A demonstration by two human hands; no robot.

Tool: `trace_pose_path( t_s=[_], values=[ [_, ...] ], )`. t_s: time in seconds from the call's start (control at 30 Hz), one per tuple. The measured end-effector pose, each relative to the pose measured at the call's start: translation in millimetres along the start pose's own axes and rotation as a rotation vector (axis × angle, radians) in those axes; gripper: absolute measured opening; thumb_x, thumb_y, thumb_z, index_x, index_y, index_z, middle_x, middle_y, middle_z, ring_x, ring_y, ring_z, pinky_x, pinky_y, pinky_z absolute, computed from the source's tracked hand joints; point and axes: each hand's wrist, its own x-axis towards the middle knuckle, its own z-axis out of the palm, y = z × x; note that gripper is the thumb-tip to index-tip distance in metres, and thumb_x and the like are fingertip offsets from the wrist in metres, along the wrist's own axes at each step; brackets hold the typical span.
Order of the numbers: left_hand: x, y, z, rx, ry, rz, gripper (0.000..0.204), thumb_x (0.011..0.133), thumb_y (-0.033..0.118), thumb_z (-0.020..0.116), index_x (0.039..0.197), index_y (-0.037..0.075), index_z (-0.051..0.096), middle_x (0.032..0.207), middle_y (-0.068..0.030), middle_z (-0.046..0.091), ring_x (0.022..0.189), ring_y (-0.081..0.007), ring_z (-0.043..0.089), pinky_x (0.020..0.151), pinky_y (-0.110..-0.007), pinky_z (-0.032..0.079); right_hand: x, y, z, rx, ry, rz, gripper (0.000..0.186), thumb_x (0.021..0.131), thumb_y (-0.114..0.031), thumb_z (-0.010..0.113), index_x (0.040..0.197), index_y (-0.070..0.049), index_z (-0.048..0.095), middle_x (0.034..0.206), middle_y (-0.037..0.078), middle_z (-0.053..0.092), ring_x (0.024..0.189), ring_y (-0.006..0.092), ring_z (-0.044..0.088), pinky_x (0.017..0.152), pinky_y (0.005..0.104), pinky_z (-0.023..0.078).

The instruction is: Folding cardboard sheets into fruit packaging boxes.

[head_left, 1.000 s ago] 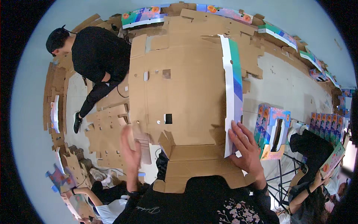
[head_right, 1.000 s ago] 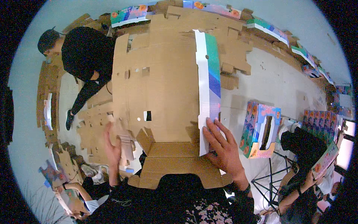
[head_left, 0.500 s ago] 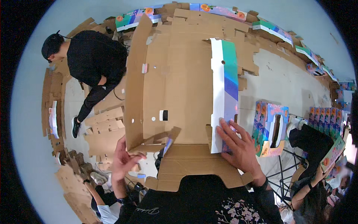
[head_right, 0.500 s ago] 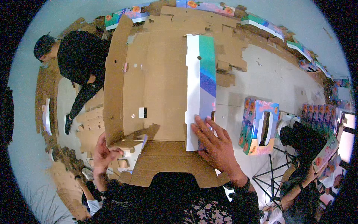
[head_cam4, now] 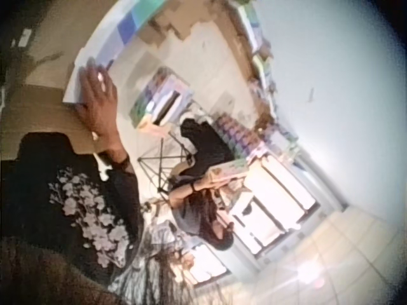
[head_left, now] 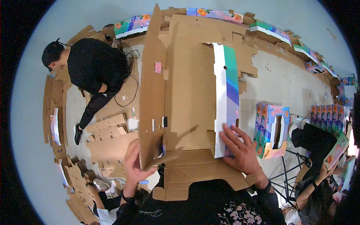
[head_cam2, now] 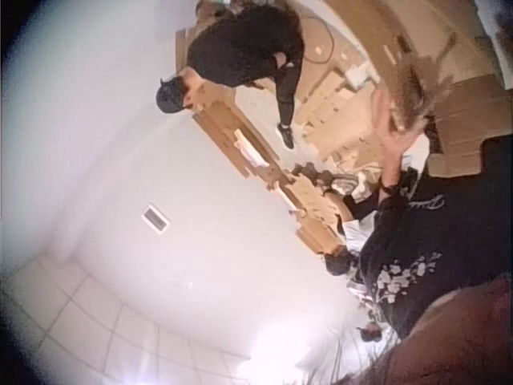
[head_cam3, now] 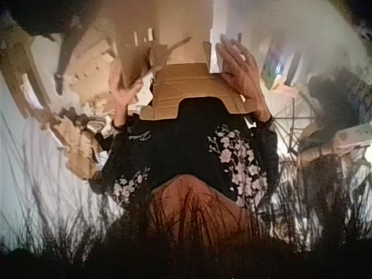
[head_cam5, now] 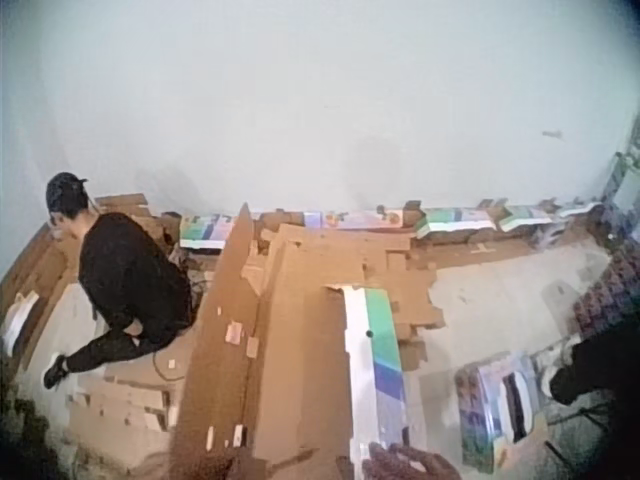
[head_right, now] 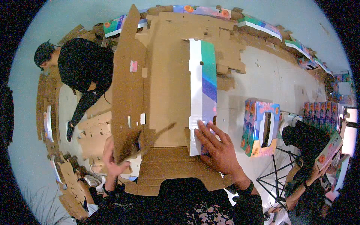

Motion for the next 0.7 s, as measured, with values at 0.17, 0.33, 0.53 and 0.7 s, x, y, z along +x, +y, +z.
trace_pose_path(
  t_s=[0.17, 0.33, 0.53, 0.7],
  values=[
    [6.8, 14.3, 45.2, 0.544, -0.203, 0.054, 0.087, 0.065, 0.021, 0.091, 0.143, 0.009, 0.055, 0.154, -0.0297, 0.029, 0.141, -0.0454, 0.034, 0.113, -0.052, 0.035, 0.0, 2.9, 4.6, -0.010, -0.038, -0.039, 0.098, 0.058, -0.014, 0.085, 0.148, -0.018, 0.048, 0.160, 0.003, 0.038, 0.140, 0.0304, 0.042, 0.110, 0.0453, 0.040],
    [35.4, 17.5, 50.6, 0.410, -0.498, 0.130, 0.101, 0.062, 0.012, 0.084, 0.151, 0.003, 0.038, 0.161, -0.0112, 0.032, 0.147, -0.0316, 0.033, 0.117, -0.046, 0.036, 1.8, 1.0, 4.4, -0.127, -0.079, -0.077, 0.094, 0.063, -0.014, 0.083, 0.149, -0.015, 0.046, 0.161, 0.004, 0.037, 0.134, 0.0299, 0.046, 0.105, 0.0448, 0.041],
    [45.5, 27.4, 33.9, 0.493, -0.779, 0.143, 0.092, 0.068, 0.004, 0.073, 0.151, -0.001, 0.036, 0.161, -0.0134, 0.031, 0.149, -0.0274, 0.031, 0.119, -0.039, 0.035, -15.5, 12.7, -2.7, 0.043, -0.198, -0.177, 0.084, 0.069, -0.013, 0.078, 0.147, -0.013, 0.047, 0.161, 0.004, 0.035, 0.133, 0.0293, 0.045, 0.109, 0.0440, 0.039],
    [50.3, 27.1, 17.5, 0.507, -0.959, 0.204, 0.088, 0.069, 0.003, 0.066, 0.151, -0.004, 0.035, 0.161, -0.0158, 0.031, 0.151, -0.0299, 0.027, 0.123, -0.039, 0.028, -33.3, 13.6, -0.5, -0.055, -0.269, -0.202, 0.073, 0.074, -0.008, 0.070, 0.144, -0.011, 0.051, 0.160, 0.005, 0.036, 0.136, 0.0268, 0.043, 0.111, 0.0430, 0.039]
  ],
)
